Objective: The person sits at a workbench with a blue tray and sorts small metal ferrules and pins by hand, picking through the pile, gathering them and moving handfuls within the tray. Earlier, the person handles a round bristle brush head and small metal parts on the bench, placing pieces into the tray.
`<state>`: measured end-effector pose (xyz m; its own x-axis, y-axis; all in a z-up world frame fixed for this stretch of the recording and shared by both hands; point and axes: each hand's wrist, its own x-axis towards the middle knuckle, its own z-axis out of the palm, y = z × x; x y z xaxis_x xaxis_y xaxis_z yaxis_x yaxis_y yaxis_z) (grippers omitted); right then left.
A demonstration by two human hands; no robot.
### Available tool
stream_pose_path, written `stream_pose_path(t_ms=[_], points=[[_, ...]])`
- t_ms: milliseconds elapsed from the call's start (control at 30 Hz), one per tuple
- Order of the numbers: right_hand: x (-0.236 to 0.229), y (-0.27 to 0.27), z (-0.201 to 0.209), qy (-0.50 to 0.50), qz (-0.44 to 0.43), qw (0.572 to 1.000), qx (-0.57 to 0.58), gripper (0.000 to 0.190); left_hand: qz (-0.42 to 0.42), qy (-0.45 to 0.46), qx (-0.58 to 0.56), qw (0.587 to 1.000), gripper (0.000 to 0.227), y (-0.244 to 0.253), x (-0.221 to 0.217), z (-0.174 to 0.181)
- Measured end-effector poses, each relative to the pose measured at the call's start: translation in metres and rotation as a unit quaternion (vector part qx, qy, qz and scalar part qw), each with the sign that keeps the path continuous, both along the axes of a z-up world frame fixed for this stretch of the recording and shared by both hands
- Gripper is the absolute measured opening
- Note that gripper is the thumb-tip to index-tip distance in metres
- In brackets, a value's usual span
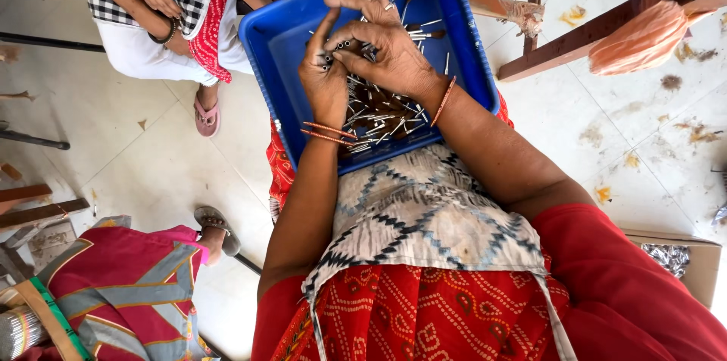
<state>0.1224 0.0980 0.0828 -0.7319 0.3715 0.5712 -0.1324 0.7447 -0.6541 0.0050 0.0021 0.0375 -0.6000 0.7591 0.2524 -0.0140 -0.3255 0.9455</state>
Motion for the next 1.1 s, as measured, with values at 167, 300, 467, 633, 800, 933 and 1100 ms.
stream_pose_path(t_ms=[167, 300, 467, 633, 800, 933, 1100], points=[[0.0, 0.001, -0.011, -0.009, -0.054, 0.998, 0.019, 0.021, 0.036, 0.052, -0.063, 0.996, 0.044, 0.0, -0.005, -0.019], [0.001, 0.004, -0.015, -0.021, -0.107, 0.994, -0.023, 0.015, 0.071, 0.126, -0.153, 0.978, 0.02, 0.0, -0.005, -0.025], [0.003, -0.001, -0.009, -0.019, -0.164, 0.985, 0.042, 0.02, 0.077, 0.153, -0.165, 0.971, 0.022, -0.003, -0.005, -0.012], [0.002, -0.004, 0.001, -0.002, -0.189, 0.974, 0.125, 0.02, 0.107, 0.272, -0.163, 0.942, 0.023, -0.006, -0.012, -0.008], [0.004, -0.001, -0.009, -0.061, -0.216, 0.974, 0.018, 0.017, 0.05, 0.534, -0.221, 0.814, 0.025, -0.012, -0.016, 0.022], [0.004, -0.004, -0.017, -0.134, -0.243, 0.961, 0.008, 0.019, 0.037, 0.691, -0.141, 0.708, 0.056, -0.01, -0.004, 0.111], [-0.002, -0.018, -0.011, -0.11, -0.195, 0.973, 0.052, 0.035, -0.034, 0.478, -0.217, 0.851, 0.043, 0.057, -0.029, 0.149]])
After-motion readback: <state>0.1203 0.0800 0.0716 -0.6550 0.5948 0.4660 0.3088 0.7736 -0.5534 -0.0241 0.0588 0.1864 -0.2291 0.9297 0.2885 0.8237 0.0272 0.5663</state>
